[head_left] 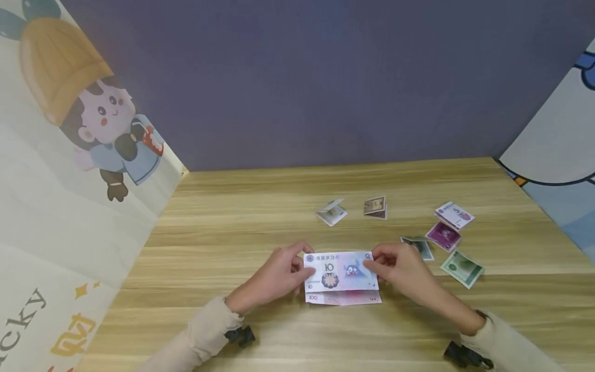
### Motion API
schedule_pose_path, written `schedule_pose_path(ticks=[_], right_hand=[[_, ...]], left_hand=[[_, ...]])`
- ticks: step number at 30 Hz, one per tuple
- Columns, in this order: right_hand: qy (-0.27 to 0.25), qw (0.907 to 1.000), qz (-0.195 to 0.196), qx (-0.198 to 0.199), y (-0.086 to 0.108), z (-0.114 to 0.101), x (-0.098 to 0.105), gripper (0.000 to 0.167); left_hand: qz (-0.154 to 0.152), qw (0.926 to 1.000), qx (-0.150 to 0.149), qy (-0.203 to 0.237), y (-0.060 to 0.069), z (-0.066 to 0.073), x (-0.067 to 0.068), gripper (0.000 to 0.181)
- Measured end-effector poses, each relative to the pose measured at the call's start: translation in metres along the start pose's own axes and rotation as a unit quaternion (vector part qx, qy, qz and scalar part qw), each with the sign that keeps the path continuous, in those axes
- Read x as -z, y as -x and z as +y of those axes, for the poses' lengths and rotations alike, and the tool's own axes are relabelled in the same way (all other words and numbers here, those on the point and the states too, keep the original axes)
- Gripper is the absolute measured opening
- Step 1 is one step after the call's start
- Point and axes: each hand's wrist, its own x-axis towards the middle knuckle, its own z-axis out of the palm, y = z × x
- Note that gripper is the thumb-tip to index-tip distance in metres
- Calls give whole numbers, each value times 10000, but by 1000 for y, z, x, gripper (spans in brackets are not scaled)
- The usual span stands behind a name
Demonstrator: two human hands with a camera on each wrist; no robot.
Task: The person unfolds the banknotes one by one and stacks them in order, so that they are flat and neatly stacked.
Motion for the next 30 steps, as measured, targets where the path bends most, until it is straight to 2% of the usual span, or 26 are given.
schedule_pose_path(ticks=[7, 13, 17, 25, 30], right_hand=[[390, 9984, -419, -31, -4, 2, -7, 7], [629, 9959, -626, 168, -7, 4, -11, 12], [918, 9928, -699, 322, -7, 7, -11, 13], [1288, 9874, -839, 386, -6, 9, -12, 14], [1560, 9836, -724, 551, -7, 9, -13, 18]], left_hand=[[-387, 9989, 255, -112, 0, -8, -1, 27], [-553, 9967, 527, -261, -3, -13, -3, 25], [-625, 9959, 558, -340, -4, -14, -5, 22], [-675, 9951, 570, -444, -4, -14, -11, 16], [-668, 9944, 587, -580, -6, -14, -13, 17]])
